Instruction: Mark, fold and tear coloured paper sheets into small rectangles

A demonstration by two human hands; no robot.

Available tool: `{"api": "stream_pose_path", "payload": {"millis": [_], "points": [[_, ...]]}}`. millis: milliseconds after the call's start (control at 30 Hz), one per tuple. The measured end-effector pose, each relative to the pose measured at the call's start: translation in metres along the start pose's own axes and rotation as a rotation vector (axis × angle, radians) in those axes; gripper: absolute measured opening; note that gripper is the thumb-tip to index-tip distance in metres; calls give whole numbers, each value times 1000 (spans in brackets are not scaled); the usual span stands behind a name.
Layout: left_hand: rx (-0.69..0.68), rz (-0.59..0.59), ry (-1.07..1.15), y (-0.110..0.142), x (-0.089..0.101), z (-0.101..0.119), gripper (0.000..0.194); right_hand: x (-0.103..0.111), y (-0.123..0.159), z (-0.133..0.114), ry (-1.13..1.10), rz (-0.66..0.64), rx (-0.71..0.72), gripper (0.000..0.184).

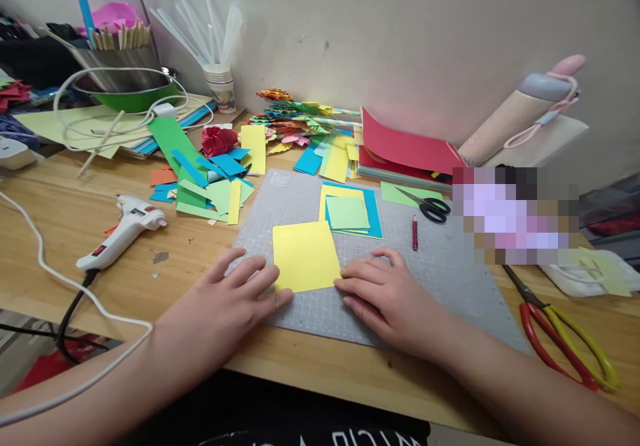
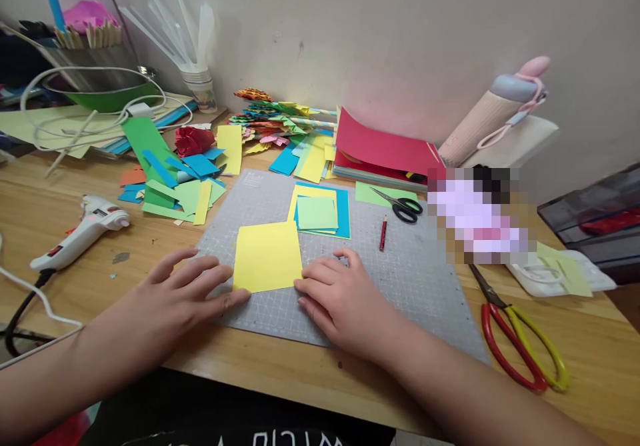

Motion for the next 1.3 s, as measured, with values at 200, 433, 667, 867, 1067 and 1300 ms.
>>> {"api": "stream_pose_path", "payload": {"millis": [200,433,667,867,1067,1300], "points": [[19,-20,34,8,1,-5,35,1,0,0,-7,-3,-12,18],[51,-13,50,19,1,-8,41,0,1,2,-10,-3,-14,18],[185,6,234,10,4,-29,31,-1,0,0,17,-28,9,19],[525,56,385,-19,-25,-75,53,-2,0,-2,16,-11,55,21],[629,-93,632,-33,-35,-87,43,-3,0,-2,37,3,59,21],[429,267,582,-28,20,-36,0,6,6,29,-686,29,-307,25]]}}
Point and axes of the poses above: each hand's wrist, its own y-axis away from the middle knuckle, its own x-axis out of the back of the hand, z = x × y, the point moved 9 cm from there along -y, towards the middle knuckle, and after that the axes turned 12 degrees about -x, right-handed, at the moved point
